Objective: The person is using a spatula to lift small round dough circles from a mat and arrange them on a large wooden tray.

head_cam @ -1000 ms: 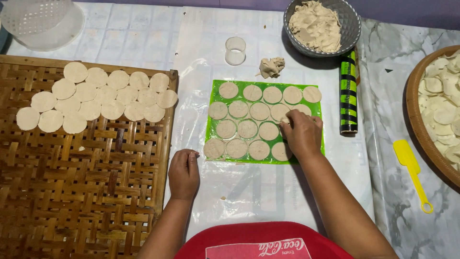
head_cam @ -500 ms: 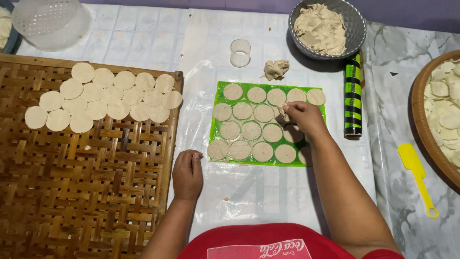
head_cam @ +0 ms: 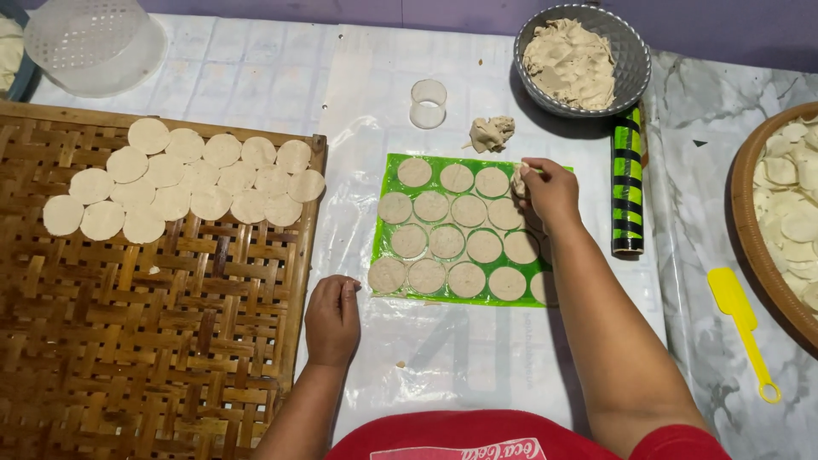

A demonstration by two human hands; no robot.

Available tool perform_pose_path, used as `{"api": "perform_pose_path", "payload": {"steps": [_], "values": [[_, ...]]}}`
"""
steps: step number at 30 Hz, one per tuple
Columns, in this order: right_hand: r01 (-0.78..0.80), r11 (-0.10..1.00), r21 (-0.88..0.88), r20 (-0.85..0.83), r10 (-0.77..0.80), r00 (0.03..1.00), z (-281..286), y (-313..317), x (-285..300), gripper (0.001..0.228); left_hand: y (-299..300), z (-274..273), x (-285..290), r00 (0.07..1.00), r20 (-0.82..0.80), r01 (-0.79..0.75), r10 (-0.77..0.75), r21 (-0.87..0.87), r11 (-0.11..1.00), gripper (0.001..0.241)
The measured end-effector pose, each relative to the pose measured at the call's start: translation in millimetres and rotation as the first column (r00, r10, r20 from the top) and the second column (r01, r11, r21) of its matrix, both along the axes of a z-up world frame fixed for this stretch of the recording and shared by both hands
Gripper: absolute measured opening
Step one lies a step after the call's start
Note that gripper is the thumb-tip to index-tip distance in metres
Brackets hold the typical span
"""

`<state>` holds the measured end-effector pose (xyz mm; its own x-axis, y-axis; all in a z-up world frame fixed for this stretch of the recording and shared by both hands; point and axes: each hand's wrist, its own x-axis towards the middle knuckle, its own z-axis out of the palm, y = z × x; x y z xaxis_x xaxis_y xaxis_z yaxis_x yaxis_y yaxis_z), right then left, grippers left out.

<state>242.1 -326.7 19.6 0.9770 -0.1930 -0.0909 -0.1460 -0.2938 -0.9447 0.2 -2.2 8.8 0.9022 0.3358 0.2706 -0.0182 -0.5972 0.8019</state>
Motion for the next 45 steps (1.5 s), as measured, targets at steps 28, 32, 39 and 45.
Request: {"api": "perform_pose_path", "payload": {"steps": [28, 32, 39, 45], "values": [[0.064, 0.997, 0.033, 0.025, -0.065, 0.998, -15.4, -71.1, -34.5, 0.014, -0.2, -3.9, 0.4, 1.000, -0.008, -0.008, 0.008, 0.017, 1.000, 0.020], [0.148, 0.953, -0.266, 0.148, -0.111, 0.983, -11.7, -81.5, -90.7, 0.017, 0.7, -5.1, 0.1, 1.000, 0.007, -0.003, 0.003, 0.036, 0.999, 0.021], [0.541, 0.541, -0.644, 0.512, -0.221, 0.830, -47.6, -154.3, -177.1, 0.010, -1.2, -0.1, -0.6, 1.000, -0.022, -0.011, 0.013, 0.055, 0.998, 0.024], [0.509, 0.140, -0.849, 0.415, -0.419, 0.808, -79.2, -249.3, -217.6, 0.032, 1.2, -10.5, -0.7, 0.999, 0.036, -0.011, 0.007, 0.101, 0.995, 0.024]]}}
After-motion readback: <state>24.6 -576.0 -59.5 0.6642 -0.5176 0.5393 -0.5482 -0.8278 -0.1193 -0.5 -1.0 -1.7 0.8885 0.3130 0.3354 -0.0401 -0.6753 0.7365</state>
